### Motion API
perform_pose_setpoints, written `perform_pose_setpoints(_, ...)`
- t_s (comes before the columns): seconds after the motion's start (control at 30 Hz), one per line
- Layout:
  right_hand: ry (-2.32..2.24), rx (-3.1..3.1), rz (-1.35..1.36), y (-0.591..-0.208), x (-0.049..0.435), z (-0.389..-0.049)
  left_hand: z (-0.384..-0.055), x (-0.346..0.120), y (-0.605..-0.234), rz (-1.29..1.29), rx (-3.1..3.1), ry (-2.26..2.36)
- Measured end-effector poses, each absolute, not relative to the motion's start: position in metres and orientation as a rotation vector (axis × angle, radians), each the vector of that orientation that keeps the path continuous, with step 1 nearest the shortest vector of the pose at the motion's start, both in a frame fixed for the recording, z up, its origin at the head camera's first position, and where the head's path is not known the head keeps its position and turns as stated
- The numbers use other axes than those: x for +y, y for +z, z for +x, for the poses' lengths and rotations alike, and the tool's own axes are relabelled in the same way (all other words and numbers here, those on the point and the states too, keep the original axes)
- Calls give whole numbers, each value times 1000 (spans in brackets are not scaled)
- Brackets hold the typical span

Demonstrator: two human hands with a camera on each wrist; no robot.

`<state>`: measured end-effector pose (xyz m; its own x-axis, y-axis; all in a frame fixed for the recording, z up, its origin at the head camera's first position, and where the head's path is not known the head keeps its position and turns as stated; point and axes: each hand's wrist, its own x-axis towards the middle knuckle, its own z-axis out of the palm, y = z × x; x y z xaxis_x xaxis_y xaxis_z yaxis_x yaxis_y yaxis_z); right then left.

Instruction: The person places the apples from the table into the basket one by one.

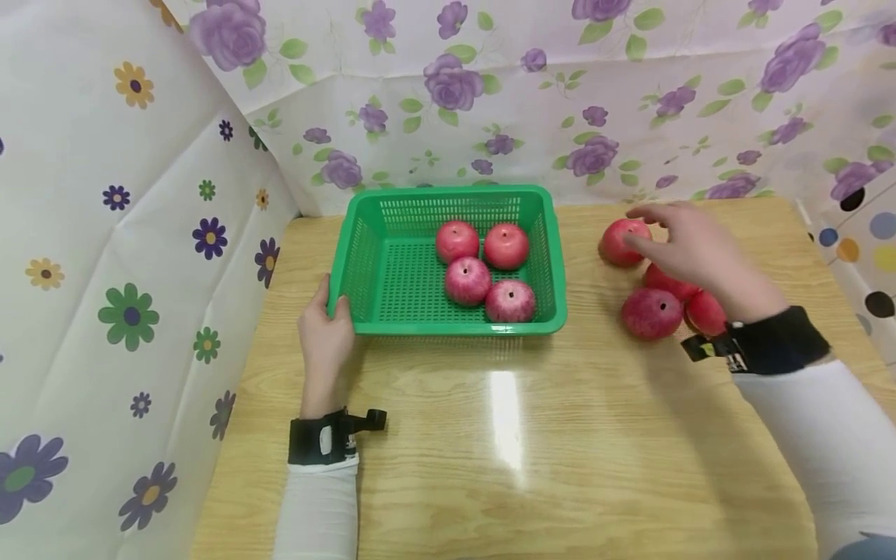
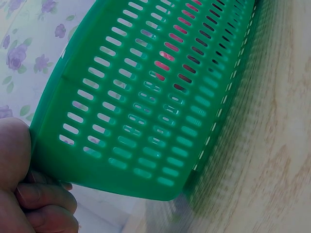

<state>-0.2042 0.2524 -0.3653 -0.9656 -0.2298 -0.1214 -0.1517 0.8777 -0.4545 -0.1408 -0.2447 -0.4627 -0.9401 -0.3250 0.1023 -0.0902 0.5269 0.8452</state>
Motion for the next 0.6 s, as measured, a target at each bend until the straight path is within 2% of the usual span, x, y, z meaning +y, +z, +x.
perform_pose_setpoints(0.6, -619, 2913, -46, -405, 354, -167, -140, -244, -464, 356, -2527, -1374)
